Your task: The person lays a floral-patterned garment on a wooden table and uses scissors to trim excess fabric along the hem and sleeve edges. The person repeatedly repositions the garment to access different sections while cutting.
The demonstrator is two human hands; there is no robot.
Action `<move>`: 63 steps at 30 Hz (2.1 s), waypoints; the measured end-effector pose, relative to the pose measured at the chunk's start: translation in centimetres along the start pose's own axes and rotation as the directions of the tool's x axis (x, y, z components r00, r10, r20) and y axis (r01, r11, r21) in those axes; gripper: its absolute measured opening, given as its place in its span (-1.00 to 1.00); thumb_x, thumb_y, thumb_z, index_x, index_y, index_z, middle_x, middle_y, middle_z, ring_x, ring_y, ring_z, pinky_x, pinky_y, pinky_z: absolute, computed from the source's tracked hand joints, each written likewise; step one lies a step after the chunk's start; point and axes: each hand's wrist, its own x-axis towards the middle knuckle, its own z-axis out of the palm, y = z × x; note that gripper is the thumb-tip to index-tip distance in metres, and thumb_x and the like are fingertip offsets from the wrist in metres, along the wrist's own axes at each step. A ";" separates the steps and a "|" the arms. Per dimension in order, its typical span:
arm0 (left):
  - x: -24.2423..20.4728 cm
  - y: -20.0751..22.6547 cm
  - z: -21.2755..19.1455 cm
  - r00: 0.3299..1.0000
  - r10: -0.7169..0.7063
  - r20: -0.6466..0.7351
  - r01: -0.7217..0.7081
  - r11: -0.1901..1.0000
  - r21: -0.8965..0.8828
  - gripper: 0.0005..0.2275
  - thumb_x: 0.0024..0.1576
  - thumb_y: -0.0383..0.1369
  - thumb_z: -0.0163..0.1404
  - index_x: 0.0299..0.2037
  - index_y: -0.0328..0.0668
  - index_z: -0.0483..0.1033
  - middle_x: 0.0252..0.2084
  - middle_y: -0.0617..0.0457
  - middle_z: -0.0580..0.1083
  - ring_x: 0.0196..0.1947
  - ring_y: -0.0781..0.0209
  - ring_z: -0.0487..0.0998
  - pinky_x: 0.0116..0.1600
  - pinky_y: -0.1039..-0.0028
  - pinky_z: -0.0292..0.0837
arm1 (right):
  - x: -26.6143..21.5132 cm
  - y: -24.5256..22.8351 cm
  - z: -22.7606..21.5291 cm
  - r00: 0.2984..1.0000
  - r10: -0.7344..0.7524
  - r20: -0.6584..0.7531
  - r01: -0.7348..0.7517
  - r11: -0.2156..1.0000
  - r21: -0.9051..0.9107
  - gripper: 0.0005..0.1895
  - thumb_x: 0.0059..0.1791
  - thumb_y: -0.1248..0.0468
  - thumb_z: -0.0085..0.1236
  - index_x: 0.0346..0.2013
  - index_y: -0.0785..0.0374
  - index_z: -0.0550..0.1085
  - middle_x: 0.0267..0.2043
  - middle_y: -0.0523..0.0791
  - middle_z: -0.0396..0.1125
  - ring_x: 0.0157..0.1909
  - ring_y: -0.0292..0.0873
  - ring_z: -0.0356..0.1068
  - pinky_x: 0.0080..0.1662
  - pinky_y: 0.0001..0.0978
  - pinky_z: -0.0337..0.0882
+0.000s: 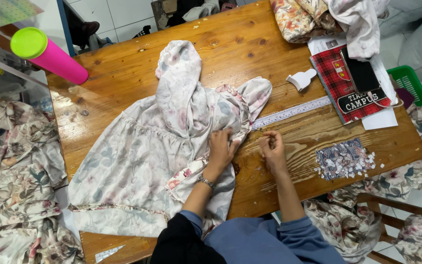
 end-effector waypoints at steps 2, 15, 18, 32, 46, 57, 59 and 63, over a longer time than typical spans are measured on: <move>0.5 1.4 -0.6 0.994 -0.094 0.063 0.096 0.995 -0.030 -0.79 0.08 -0.28 0.17 -0.26 -0.28 0.52 -0.33 0.02 0.44 -0.37 -0.02 0.48 -0.24 0.27 0.34 | -0.1 1.0 -0.8 0.992 0.124 -0.011 -0.116 0.957 0.265 -0.76 0.12 0.08 0.09 -0.09 0.15 0.52 -0.49 -0.24 0.28 -0.56 -0.33 0.24 -0.49 -0.47 0.28; -1.3 5.1 -3.9 0.890 -0.456 -0.007 0.415 0.815 -0.405 -0.81 0.29 -0.33 0.05 -0.28 -0.33 0.53 -0.40 0.16 0.43 -0.42 0.47 0.40 -0.30 0.58 0.33 | -3.7 -5.6 6.0 0.897 -0.441 0.007 0.441 0.897 0.013 -0.76 0.11 0.11 0.19 -0.24 0.23 0.50 -0.40 -0.16 0.36 -0.45 -0.33 0.31 -0.38 -0.52 0.29; -2.5 3.9 -3.4 0.763 -0.644 0.045 0.550 0.612 -0.567 -0.78 0.33 -0.31 0.01 -0.27 -0.32 0.53 -0.45 0.22 0.37 -0.46 0.50 0.29 -0.36 0.60 0.22 | -2.3 -5.6 5.5 0.986 0.073 0.150 -0.149 0.787 0.598 -0.81 0.07 0.15 0.17 -0.33 0.20 0.49 -0.52 -0.15 0.32 -0.65 -0.37 0.20 -0.54 -0.52 0.20; -5.5 4.9 -2.4 0.691 -0.713 0.123 0.572 0.434 -0.697 -0.81 0.32 -0.32 -0.01 -0.24 -0.30 0.52 -0.47 0.28 0.36 -0.51 0.57 0.23 -0.44 0.68 0.15 | -3.7 -2.8 6.2 0.942 0.185 0.279 -0.321 0.737 0.595 -0.83 0.07 0.18 0.12 -0.28 0.22 0.44 -0.45 -0.19 0.40 -0.68 -0.43 0.08 -0.57 -0.56 0.15; -4.1 4.5 -2.8 0.817 -0.576 -0.033 0.383 0.584 -0.716 -0.82 0.16 -0.45 0.01 -0.07 -0.25 0.36 -0.11 0.13 0.35 -0.11 0.43 0.42 -0.14 0.62 0.47 | -4.0 -1.4 5.0 0.936 0.127 0.329 -0.241 0.911 0.334 -0.80 0.09 0.16 0.15 -0.29 0.24 0.47 -0.66 -0.28 0.14 -0.69 -0.42 0.08 -0.58 -0.52 0.12; -5.0 4.1 -4.6 0.820 -0.547 0.170 0.500 0.540 -0.677 -0.92 0.24 -0.42 0.08 -0.16 -0.25 0.53 0.00 0.08 0.37 -0.25 0.40 0.46 -0.15 0.59 0.45 | -3.7 -5.5 3.1 0.871 -0.337 0.358 0.379 0.924 -0.051 -0.53 0.12 0.06 0.09 0.22 0.28 0.37 -0.24 -0.15 0.27 -0.29 -0.33 0.25 -0.26 -0.47 0.30; -5.5 3.5 -4.6 0.798 -0.562 0.216 0.510 0.439 -0.740 -0.92 0.25 -0.41 0.06 -0.14 -0.24 0.52 0.03 0.11 0.35 -0.23 0.43 0.45 -0.11 0.60 0.43 | -3.5 -7.4 2.0 0.773 -0.499 0.391 0.621 0.722 -0.306 -0.41 0.15 0.06 -0.01 0.41 0.30 0.26 -0.09 -0.01 0.27 -0.20 -0.20 0.31 -0.19 -0.36 0.37; -6.4 2.5 -4.2 0.789 -0.560 0.251 0.492 0.332 -0.805 -0.93 0.25 -0.42 0.06 -0.14 -0.22 0.51 0.07 0.15 0.32 -0.19 0.47 0.42 -0.08 0.62 0.40 | -4.0 -10.4 1.5 0.718 -0.504 0.481 0.695 0.467 -0.547 -0.52 0.04 0.07 0.14 0.27 0.01 0.43 -0.21 -0.13 0.44 -0.29 -0.09 0.43 -0.23 -0.24 0.42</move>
